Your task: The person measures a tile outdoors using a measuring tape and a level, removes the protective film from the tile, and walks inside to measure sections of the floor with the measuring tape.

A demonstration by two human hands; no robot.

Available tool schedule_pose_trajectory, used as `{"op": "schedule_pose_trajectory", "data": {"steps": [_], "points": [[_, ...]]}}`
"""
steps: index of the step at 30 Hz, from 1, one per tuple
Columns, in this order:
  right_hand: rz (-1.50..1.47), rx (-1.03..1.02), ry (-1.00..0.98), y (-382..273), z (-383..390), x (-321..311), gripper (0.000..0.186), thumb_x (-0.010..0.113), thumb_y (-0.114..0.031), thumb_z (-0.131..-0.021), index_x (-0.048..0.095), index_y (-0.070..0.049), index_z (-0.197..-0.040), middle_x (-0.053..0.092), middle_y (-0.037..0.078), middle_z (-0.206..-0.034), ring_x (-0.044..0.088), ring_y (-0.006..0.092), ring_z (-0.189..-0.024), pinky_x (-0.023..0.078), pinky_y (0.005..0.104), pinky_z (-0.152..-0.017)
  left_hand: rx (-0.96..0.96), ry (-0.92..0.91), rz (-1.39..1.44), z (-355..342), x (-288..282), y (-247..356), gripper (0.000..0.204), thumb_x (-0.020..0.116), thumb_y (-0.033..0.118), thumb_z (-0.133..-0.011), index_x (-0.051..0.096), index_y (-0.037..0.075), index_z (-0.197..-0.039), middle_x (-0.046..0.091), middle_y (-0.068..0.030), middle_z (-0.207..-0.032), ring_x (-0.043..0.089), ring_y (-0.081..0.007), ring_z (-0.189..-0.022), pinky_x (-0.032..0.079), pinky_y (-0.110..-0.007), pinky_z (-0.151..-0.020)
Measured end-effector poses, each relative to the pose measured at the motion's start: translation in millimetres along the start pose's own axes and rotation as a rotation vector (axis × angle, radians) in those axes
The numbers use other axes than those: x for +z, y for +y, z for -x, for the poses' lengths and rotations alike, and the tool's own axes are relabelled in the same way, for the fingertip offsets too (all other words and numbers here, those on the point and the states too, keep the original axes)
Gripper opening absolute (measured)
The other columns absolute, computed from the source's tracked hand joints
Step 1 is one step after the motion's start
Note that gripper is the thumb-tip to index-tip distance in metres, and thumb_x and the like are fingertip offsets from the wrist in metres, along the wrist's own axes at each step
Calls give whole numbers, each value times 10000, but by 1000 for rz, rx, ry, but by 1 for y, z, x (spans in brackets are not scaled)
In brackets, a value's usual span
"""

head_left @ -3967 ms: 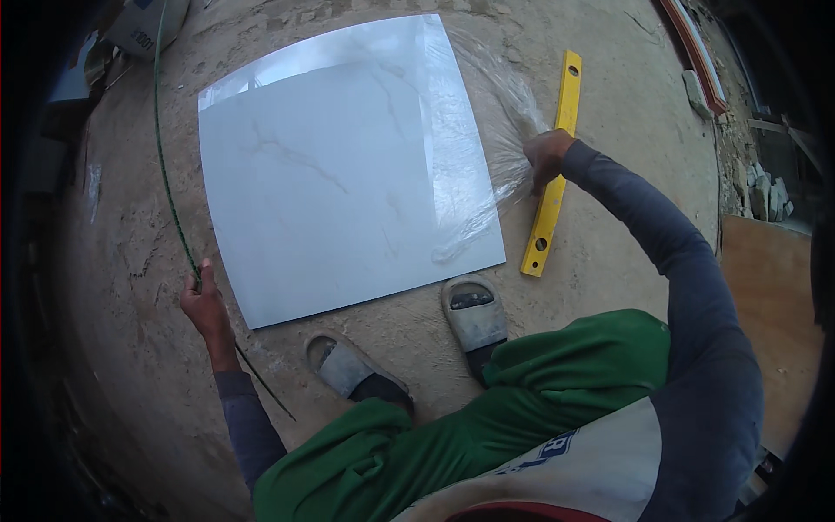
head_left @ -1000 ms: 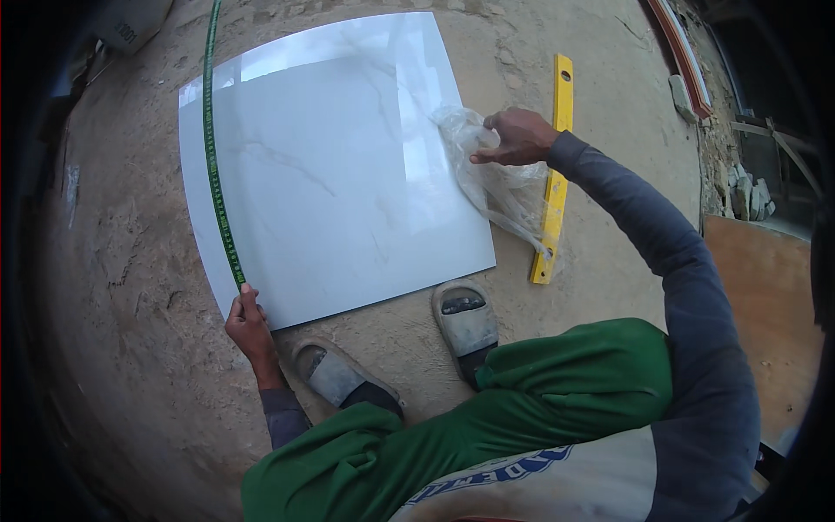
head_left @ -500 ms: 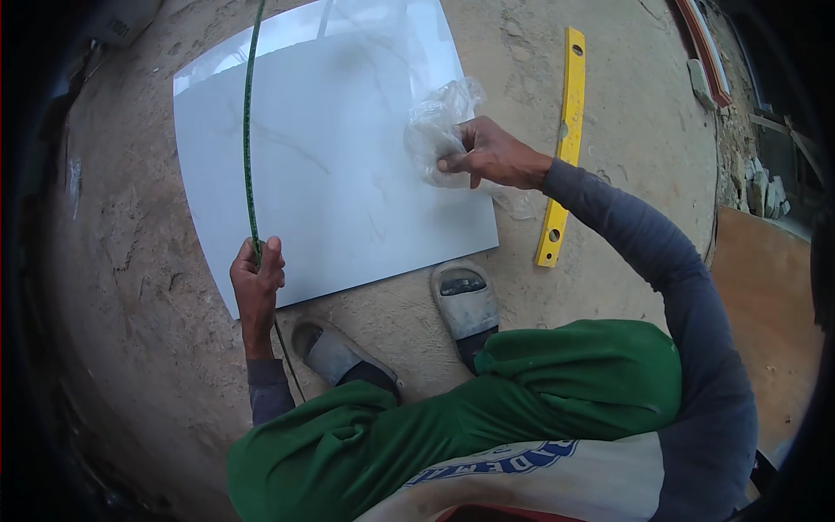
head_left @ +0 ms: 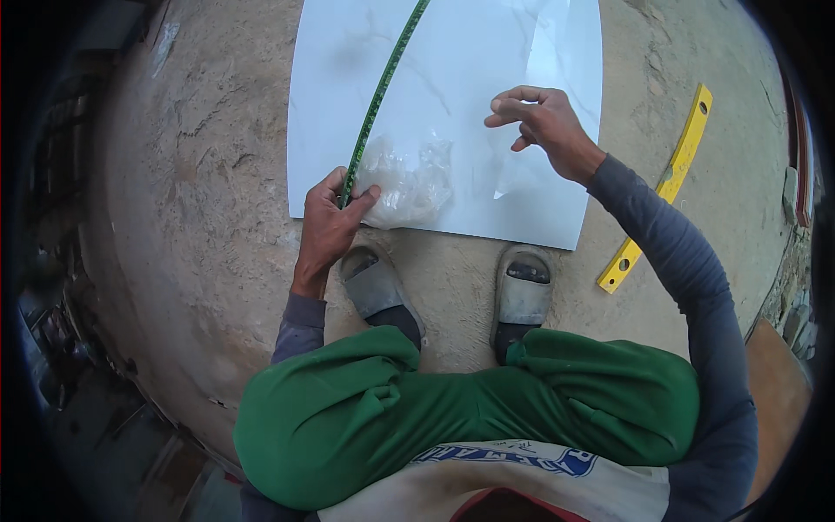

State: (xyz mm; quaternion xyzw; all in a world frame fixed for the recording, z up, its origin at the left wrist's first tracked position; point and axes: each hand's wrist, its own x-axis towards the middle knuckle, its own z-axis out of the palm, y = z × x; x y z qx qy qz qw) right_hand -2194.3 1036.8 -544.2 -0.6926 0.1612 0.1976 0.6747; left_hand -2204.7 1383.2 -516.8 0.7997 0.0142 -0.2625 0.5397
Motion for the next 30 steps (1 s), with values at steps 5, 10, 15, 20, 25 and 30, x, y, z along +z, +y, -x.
{"op": "schedule_pose_trajectory", "data": {"steps": [5, 10, 15, 20, 25, 30], "points": [[8, 67, 291, 21, 3, -58, 445, 638, -298, -927, 667, 92, -1140, 748, 181, -1003, 440, 93, -571, 527, 304, -628, -150, 453, -6, 82, -75, -70, 227, 745, 111, -926, 534, 91, -846, 519, 65, -747, 422, -28, -671, 344, -225, -574], [141, 99, 243, 34, 0, -49, 393, 624, -290, -943, 691, 70, -1088, 748, 167, -962, 530, 88, -634, 528, 289, -614, -420, 875, -153, 241, -148, -176, 175, 726, 124, -942, 575, 51, -896, 513, 61, -709, 413, -39, -595, 304, -238, -519], [260, -14, 151, 39, -3, -34, 353, 617, -299, -955, 732, 34, -959, 720, 95, -812, 558, 89, -620, 508, 275, -540, -768, 1304, -345, 378, -177, -195, 199, 679, 158, -980, 575, 40, -858, 494, 61, -680, 403, -36, -591, 299, -245, -519], [345, -11, 136, 32, 0, -32, 370, 604, -288, -960, 715, 56, -883, 696, 87, -728, 563, 95, -601, 488, 277, -537, -435, 1304, -335, 329, -171, -163, 234, 649, 176, -1001, 571, 38, -829, 481, 62, -661, 391, -34, -585, 294, -248, -518], [398, -175, 116, 42, 2, -25, 381, 593, -284, -979, 691, 62, -852, 694, 82, -722, 536, 99, -557, 472, 278, -522, -165, 865, -185, 174, -109, -127, 326, 584, 207, -1041, 559, 40, -762, 436, 66, -630, 360, -28, -585, 286, -255, -522], [424, -154, 150, 39, 22, -29, 379, 585, -249, -955, 701, 98, -859, 717, 127, -739, 642, 162, -666, 516, 330, -675, -105, 625, -122, 97, -68, -144, 361, 587, 198, -1041, 531, 34, -724, 402, 76, -636, 342, -24, -593, 275, -262, -516]]}}
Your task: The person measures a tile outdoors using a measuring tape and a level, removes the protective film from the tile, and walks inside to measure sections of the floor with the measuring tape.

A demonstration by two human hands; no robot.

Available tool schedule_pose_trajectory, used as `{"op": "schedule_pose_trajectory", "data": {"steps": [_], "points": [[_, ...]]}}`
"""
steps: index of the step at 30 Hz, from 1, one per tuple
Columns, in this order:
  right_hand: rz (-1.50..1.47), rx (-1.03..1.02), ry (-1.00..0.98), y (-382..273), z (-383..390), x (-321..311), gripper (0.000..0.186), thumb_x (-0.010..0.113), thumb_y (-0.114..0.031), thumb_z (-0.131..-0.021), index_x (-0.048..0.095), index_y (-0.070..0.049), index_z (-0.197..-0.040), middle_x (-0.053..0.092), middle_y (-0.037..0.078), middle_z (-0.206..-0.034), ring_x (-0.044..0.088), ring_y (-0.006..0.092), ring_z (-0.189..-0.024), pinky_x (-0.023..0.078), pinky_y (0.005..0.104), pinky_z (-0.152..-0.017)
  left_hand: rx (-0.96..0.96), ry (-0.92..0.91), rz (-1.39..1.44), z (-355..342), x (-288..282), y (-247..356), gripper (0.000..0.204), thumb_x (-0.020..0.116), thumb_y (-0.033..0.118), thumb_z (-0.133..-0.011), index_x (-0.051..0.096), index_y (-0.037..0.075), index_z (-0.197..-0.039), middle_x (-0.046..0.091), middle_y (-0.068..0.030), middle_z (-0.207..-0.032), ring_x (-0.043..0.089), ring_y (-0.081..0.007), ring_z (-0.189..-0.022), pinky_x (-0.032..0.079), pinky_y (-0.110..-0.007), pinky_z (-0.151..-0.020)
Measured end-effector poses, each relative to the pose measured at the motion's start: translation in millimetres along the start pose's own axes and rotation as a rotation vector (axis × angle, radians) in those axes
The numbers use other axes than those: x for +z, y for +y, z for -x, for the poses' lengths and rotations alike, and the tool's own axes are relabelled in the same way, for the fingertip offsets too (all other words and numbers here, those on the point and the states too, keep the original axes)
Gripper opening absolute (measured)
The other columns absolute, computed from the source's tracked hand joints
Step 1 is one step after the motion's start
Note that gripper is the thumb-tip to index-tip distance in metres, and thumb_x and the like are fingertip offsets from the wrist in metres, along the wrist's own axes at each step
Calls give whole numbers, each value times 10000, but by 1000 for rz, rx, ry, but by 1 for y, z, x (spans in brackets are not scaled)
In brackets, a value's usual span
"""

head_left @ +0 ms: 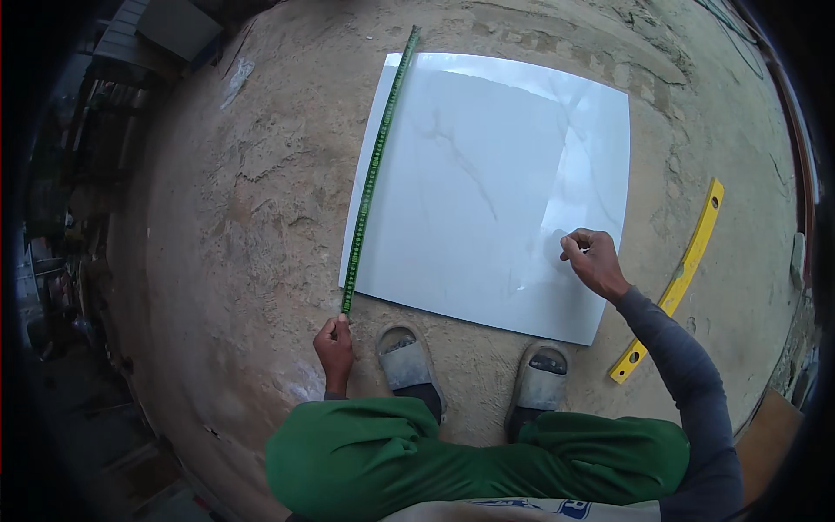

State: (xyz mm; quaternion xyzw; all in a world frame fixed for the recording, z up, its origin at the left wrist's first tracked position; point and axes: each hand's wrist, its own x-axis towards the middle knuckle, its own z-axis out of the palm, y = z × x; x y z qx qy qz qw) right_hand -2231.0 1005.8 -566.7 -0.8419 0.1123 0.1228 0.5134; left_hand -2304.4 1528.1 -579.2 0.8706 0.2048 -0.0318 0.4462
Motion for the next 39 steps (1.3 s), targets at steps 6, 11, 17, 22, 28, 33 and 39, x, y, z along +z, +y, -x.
{"op": "schedule_pose_trajectory", "data": {"steps": [6, 11, 17, 22, 28, 33, 39], "points": [[32, 82, 4, 20, 16, -4, 343, 590, -218, -940, 700, 101, -876, 709, 151, -734, 663, 181, -656, 542, 339, -670, -93, -44, 74, 4, 2, -16, 367, 597, 206, -1037, 531, 43, -715, 431, 67, -625, 366, -26, -580, 284, -260, -512], [100, 77, -42, 22, 4, 11, 315, 601, -204, -932, 705, 87, -873, 706, 163, -744, 660, 190, -670, 534, 340, -670, -174, -27, 72, 24, -15, -32, 369, 592, 222, -1039, 553, 44, -718, 457, 56, -611, 394, -38, -564, 310, -260, -520], [147, 7, -81, 10, -19, 33, 287, 611, -194, -935, 715, 71, -900, 720, 172, -772, 676, 205, -690, 535, 342, -679, -214, -64, 58, 30, -27, -73, 368, 586, 238, -1043, 572, 42, -732, 479, 44, -614, 419, -48, -565, 328, -261, -527], [142, -3, -76, 9, -27, 39, 294, 616, -202, -943, 714, 72, -902, 711, 158, -754, 657, 191, -676, 524, 340, -665, -269, -80, 44, 27, -25, -75, 359, 591, 245, -1041, 598, 36, -749, 498, 40, -623, 447, -53, -580, 354, -261, -542], [114, 129, -82, 8, -32, 28, 312, 621, -204, -948, 699, 91, -884, 640, 87, -688, 552, 119, -645, 471, 316, -623, -349, -37, -286, 25, -25, -56, 320, 671, 286, -987, 674, -18, -887, 601, -35, -704, 564, -117, -650, 459, -303, -620], [34, 175, -113, -8, -45, 12, 311, 616, -208, -950, 681, 87, -880, 626, 44, -701, 542, 103, -653, 461, 291, -625, -228, 247, -290, 12, -27, -46, 249, 693, 250, -957, 689, 2, -979, 655, -97, -993, 636, -215, -892, 498, -354, -823], [-42, 118, -134, -15, -64, 17, 238, 595, -170, -912, 666, 55, -945, 630, 32, -778, 548, 94, -667, 469, 255, -629, 107, 196, -269, -85, 9, 22, 210, 673, 197, -957, 690, -4, -1013, 647, -100, -971, 628, -224, -916, 486, -358, -853]]}}
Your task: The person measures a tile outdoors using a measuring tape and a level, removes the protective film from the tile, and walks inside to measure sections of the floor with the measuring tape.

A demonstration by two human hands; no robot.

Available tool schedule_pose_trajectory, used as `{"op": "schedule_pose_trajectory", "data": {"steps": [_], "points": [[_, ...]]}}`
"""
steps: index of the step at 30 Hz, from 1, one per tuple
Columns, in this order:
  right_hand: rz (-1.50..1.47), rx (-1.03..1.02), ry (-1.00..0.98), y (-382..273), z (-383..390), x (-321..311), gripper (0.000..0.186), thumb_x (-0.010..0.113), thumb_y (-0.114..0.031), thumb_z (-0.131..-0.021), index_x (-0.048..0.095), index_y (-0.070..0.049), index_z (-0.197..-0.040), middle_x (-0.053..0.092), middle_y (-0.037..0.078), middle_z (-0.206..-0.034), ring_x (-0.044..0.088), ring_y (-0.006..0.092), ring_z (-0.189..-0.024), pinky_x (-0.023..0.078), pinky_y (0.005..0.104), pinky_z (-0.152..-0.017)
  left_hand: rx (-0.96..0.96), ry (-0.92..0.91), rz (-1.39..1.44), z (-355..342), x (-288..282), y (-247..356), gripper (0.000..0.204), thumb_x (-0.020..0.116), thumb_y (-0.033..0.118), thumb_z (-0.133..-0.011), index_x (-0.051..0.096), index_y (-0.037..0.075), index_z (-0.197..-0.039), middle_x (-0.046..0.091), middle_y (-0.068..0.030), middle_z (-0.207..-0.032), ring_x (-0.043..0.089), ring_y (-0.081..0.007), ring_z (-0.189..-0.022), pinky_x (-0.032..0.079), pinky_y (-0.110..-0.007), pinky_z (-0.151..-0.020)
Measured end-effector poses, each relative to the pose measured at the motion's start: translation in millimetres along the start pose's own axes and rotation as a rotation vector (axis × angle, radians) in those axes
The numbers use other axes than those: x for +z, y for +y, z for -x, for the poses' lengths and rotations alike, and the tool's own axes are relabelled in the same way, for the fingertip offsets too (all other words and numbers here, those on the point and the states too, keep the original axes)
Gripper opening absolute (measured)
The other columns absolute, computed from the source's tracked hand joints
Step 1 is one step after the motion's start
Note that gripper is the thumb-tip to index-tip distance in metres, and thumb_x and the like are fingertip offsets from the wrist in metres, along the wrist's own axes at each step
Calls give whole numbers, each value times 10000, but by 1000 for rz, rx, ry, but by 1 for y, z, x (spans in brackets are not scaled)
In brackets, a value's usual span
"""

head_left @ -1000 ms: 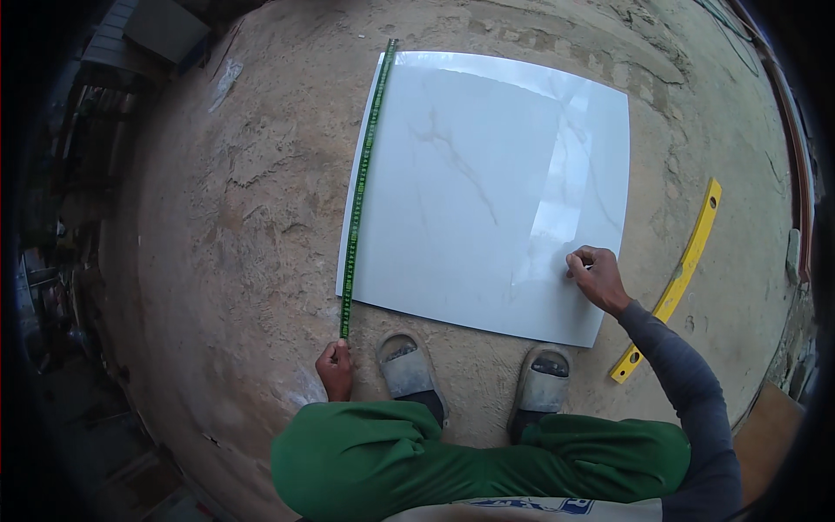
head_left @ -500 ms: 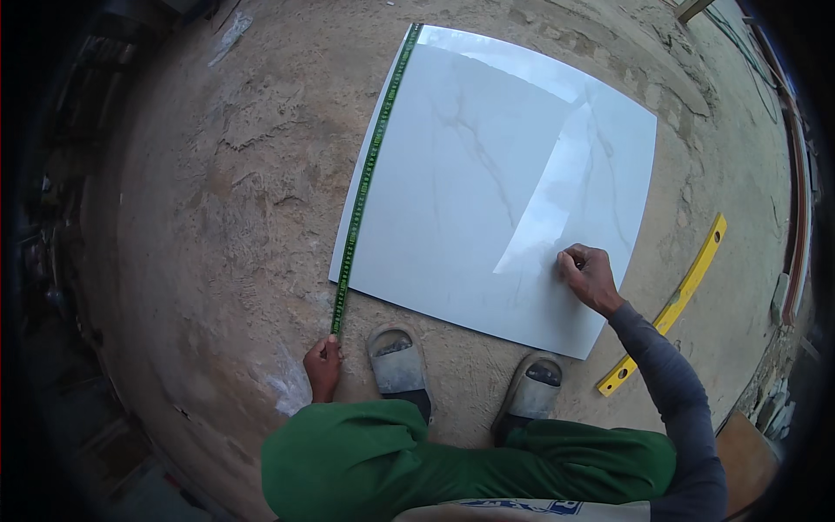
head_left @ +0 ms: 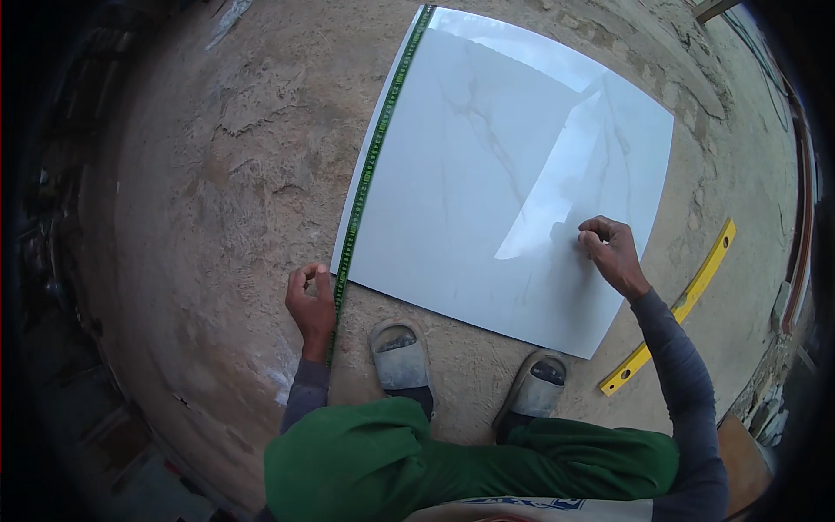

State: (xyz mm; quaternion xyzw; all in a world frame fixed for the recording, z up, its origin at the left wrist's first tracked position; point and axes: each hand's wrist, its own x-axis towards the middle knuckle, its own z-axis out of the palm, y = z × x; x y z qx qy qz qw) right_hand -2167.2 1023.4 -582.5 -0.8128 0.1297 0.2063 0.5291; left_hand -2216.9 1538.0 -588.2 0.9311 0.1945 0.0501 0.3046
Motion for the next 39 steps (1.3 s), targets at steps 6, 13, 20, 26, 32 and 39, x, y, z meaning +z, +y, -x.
{"op": "schedule_pose_trajectory", "data": {"steps": [6, 13, 20, 26, 32, 39], "points": [[174, -47, 43, 2, 13, -8, 259, 555, -84, -846, 669, 82, -1009, 677, 85, -864, 605, 149, -728, 505, 288, -708, 273, -64, 154, -89, 81, 98, 198, 669, 164, -948, 695, -10, -1038, 657, -114, -1008, 667, -234, -915, 533, -380, -838], [114, 37, 128, 4, 28, -12, 210, 649, 5, -852, 698, 97, -1034, 715, 158, -1044, 711, 216, -875, 563, 327, -844, 173, 33, 15, -159, 144, 149, 249, 664, 234, -940, 680, 20, -1066, 641, -123, -1054, 654, -288, -982, 525, -420, -867], [116, 6, 75, 9, 23, -14, 103, 664, -10, -865, 706, 79, -896, 711, 138, -1045, 703, 214, -897, 561, 324, -853, 132, 116, 10, -162, 171, 138, 148, 644, 222, -954, 664, 92, -1021, 610, -101, -1036, 626, -326, -991, 509, -446, -858], [141, -69, 25, 6, 22, -17, 105, 677, -56, -855, 705, 45, -850, 707, 134, -993, 664, 210, -864, 541, 327, -797, 224, 239, -20, -154, 177, 140, 132, 643, 224, -958, 676, 101, -994, 616, -107, -1038, 633, -318, -965, 519, -428, -824], [130, -33, 11, -1, 27, -11, 140, 684, -86, -851, 716, 49, -870, 702, 142, -928, 648, 219, -824, 528, 337, -758, 281, 260, -87, -157, 174, 135, 149, 629, 232, -968, 668, 97, -1017, 609, -115, -1060, 622, -329, -1003, 515, -438, -844], [146, -81, 35, 10, 31, -11, 184, 686, -116, -862, 708, 66, -882, 672, 104, -866, 593, 161, -762, 481, 307, -706, 210, 166, -58, -155, 172, 147, 138, 596, 191, -969, 628, 60, -996, 594, -114, -1039, 593, -332, -1038, 483, -453, -902]]}}
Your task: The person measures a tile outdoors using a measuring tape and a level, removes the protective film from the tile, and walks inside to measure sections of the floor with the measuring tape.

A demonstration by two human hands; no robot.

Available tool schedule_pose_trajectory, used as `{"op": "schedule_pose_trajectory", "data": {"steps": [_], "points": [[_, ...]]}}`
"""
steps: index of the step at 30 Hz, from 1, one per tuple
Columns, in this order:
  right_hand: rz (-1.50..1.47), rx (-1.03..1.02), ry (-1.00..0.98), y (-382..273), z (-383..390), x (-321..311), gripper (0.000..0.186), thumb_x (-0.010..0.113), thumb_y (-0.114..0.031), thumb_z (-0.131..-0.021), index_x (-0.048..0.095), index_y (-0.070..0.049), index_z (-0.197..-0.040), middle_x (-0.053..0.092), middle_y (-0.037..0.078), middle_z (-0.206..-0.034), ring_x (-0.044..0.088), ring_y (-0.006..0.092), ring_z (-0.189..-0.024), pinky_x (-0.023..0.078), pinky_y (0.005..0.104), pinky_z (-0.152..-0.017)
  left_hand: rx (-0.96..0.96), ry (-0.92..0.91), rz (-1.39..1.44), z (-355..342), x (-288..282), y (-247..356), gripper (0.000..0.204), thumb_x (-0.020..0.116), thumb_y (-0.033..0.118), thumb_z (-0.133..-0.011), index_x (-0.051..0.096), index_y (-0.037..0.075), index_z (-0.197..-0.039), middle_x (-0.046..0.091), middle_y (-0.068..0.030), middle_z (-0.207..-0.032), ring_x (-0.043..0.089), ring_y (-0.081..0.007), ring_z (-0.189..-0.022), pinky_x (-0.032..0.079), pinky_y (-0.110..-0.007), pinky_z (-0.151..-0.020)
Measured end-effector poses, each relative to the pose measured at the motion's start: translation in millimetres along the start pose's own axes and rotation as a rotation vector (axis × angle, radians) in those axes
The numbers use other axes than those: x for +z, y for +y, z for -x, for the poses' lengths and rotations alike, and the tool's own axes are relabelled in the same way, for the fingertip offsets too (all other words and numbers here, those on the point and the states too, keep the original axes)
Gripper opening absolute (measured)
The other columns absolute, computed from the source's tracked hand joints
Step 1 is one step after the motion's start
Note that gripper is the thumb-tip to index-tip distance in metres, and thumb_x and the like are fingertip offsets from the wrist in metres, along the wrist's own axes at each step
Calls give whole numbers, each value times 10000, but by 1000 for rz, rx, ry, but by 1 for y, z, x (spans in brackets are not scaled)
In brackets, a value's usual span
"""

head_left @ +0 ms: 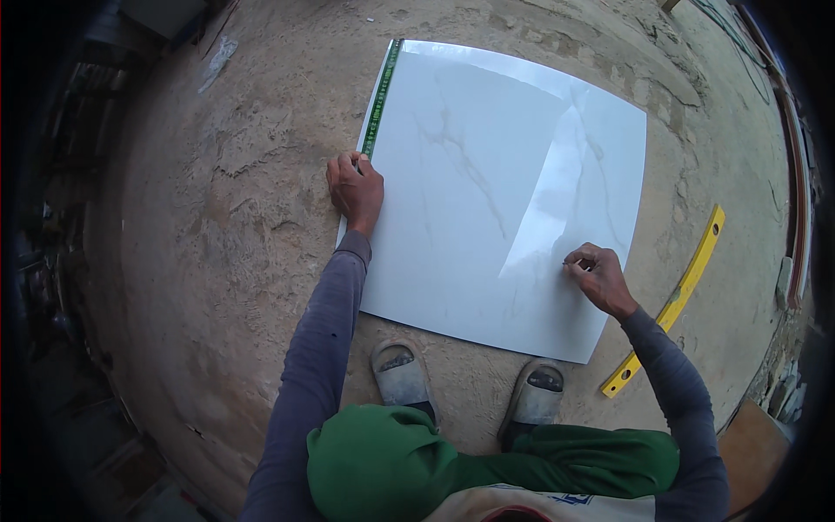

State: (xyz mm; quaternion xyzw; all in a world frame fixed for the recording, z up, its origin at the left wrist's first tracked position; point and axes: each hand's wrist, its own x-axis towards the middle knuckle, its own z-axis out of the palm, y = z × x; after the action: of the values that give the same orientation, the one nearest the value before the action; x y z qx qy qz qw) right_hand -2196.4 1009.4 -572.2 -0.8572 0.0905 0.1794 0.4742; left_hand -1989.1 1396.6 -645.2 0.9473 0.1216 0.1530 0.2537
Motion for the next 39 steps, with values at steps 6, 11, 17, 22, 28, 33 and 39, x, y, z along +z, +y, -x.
{"op": "schedule_pose_trajectory", "data": {"steps": [6, 11, 17, 22, 28, 33, 39], "points": [[-56, 4, 207, -60, 13, -63, 109, 658, -57, -906, 704, 40, -926, 666, 67, -861, 601, 115, -732, 503, 268, -683, -153, -281, 249, -47, -45, 51, 156, 555, 175, -1001, 590, 24, -995, 693, -134, -898, 685, -266, -794, 526, -421, -740], [-237, 100, 324, -143, 91, -127, 110, 649, -59, -943, 688, 42, -957, 645, 33, -859, 601, 105, -752, 508, 261, -700, -72, -355, 416, -68, -136, 115, 177, 537, 172, -1018, 611, 16, -1057, 713, -72, -758, 659, -145, -610, 512, -334, -604], [-290, 366, 348, -242, 226, -186, 123, 656, -71, -923, 685, 48, -928, 629, 40, -832, 612, 113, -728, 515, 269, -700, -123, -430, 510, -71, -280, 225, 249, 607, 219, -999, 707, -8, -1025, 639, -22, -642, 575, -90, -554, 450, -307, -546], [-83, 468, 355, -333, 352, -217, 151, 667, -98, -867, 699, 49, -876, 685, 107, -854, 648, 155, -703, 526, 295, -669, -209, -451, 379, -69, -410, 309, 326, 655, 292, -971, 739, -6, -870, 630, -32, -605, 576, -107, -558, 452, -321, -561], [-156, 851, 381, -379, 541, -207, 135, 654, -84, -806, 705, 40, -803, 687, 109, -702, 670, 170, -597, 541, 305, -578, -210, -529, 255, -39, -537, 359, 369, 681, 350, -935, 756, -2, -850, 691, -98, -655, 648, -190, -597, 495, -356, -617], [-467, 1177, 539, -424, 714, -144, 77, 659, -32, -767, 694, 32, -743, 640, 108, -602, 663, 202, -494, 531, 302, -451, -215, -670, 266, -30, -644, 411, 346, 670, 325, -939, 763, -6, -900, 689, -83, -653, 656, -176, -617, 496, -348, -621], [-161, 1112, 348, -479, 814, -47, 240, 730, -227, -841, 748, -5, -749, 712, 90, -670, 643, 112, -609, 530, 328, -569, -169, -740, 351, -19, -689, 435, 334, 656, 289, -954, 755, -28, -926, 677, -63, -658, 612, -132, -601, 477, -325, -608]]}}
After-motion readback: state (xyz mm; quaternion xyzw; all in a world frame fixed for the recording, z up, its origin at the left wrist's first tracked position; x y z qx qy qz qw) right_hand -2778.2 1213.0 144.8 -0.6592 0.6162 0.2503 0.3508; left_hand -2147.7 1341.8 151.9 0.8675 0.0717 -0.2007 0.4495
